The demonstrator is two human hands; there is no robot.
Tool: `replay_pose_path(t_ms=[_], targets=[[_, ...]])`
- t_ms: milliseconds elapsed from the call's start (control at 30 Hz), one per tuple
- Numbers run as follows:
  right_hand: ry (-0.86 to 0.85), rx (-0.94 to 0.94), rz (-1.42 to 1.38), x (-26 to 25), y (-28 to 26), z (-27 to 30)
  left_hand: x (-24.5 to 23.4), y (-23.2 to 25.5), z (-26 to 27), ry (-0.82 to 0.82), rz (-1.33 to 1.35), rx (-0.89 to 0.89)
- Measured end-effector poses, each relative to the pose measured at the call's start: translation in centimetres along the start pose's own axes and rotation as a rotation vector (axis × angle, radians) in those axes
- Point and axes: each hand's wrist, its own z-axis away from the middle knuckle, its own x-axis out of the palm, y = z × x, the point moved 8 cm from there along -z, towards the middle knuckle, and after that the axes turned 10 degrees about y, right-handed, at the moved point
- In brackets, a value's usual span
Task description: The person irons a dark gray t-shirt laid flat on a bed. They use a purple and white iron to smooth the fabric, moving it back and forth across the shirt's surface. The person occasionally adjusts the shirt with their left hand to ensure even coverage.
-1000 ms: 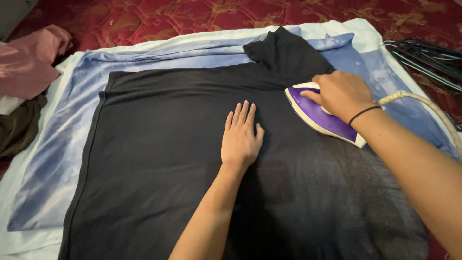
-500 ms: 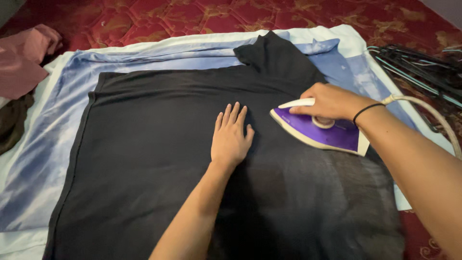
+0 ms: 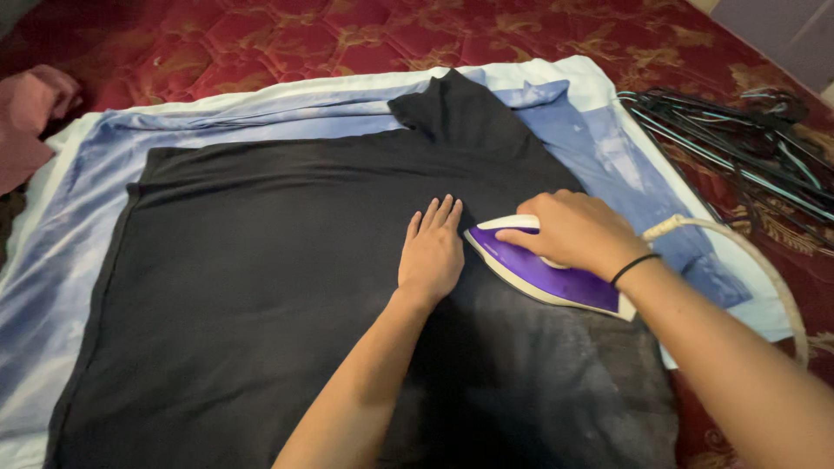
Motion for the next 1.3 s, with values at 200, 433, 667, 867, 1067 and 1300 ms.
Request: replay_pose_path(t_ms=[200,433,667,867,1067,1300], targets=[[0.093,0.013,0.126,0.2,-0.3,0.2,-0.1,0.6,-0.2,-0.016,-0.035,0.023],[0.168,0.002,0.164,1.2,0.1,-2.0,0.4,0.6,-1.3,-0.044,-0.034,-0.010],[0.276,0.001,0.201,2.4,0.6,-5.5,1.3,-0.2,-2.8,-0.039,-0.027,-0.047],[0.302,0.045,0.128,2.9,1.3,-8.0,1.1,-0.2,-2.6,-0.006,-0.026,-0.072],[0.165,0.122,-0.037,3.1,2.6,-8.7,0.9,0.0,-2.5,0.016,-0.019,-0.070],[-0.028,0.162,-0.064,3.5,3.4,-7.7,0.4,0.2,-2.4,0.045,-0.037,-0.042]])
